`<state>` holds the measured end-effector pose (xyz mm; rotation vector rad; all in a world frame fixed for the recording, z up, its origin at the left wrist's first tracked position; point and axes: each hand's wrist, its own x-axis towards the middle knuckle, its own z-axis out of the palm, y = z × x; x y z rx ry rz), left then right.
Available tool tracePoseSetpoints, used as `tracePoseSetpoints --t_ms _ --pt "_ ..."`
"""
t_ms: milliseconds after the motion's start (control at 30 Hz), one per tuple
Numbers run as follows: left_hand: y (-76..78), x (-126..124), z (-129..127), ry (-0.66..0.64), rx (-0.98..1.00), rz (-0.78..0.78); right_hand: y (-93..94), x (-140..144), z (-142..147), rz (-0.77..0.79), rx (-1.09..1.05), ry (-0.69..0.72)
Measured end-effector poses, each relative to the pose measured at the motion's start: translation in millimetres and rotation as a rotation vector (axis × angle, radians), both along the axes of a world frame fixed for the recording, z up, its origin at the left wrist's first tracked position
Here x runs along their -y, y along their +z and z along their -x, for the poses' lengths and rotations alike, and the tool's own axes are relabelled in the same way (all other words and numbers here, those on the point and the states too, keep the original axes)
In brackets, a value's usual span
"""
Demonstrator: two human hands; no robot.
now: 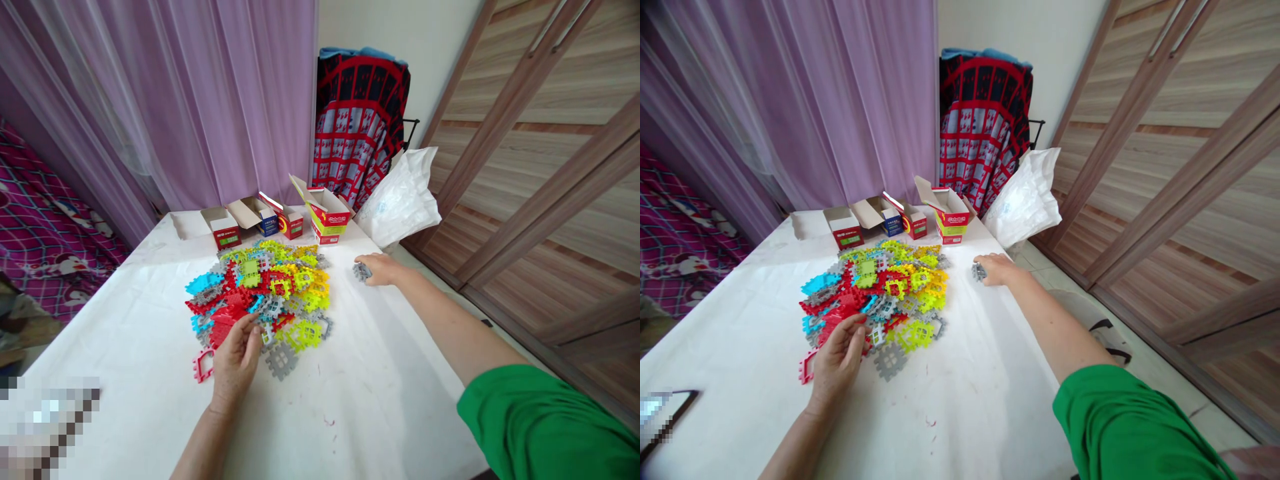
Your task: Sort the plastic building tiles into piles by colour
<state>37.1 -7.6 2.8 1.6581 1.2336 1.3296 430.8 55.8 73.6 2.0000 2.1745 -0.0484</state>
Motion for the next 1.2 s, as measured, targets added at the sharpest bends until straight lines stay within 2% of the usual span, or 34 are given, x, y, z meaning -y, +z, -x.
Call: tracePoseSetpoints --t_ms 133,267,400,700,833,967,1100,1200 --pt "-0.1 -0.2 -1.6 0.001 -0.008 -0.028 1.0 16.5 -52.5 0.008 0.025 -0.184" --pt "-5.4 -0.6 -1.8 -0.007 -0.03 -0.02 -11.7 29.4 -82.3 0.02 -0.006 -0.241" --pt "-7.9 -0.6 0.4 -0.009 -0.039 0.0 -21.7 23.9 -86.6 0.036 -0.005 -0.226" --pt "-3.0 1.6 1.0 0.0 -0.052 0.033 -29.6 -6.0 -90.3 0.072 0.023 -0.159" --pt "-3.9 2.5 1.5 -0.008 -0.054 0.038 -29.5 -7.0 -89.2 0.088 0.027 -0.159" --pt "-3.9 1.6 2.0 -0.008 -0.055 -0.001 -19.0 -1.2 -77.7 0.082 0.04 -0.175" --pt "-0.6 -1.2 0.6 0.022 -0.032 -0.027 -8.7 7.1 -41.8 0.009 0.004 -0.071" --pt "1.6 -3.7 1.7 0.06 -0.006 -0.05 -13.6 12.2 -5.3 -0.001 -0.011 -0.067"
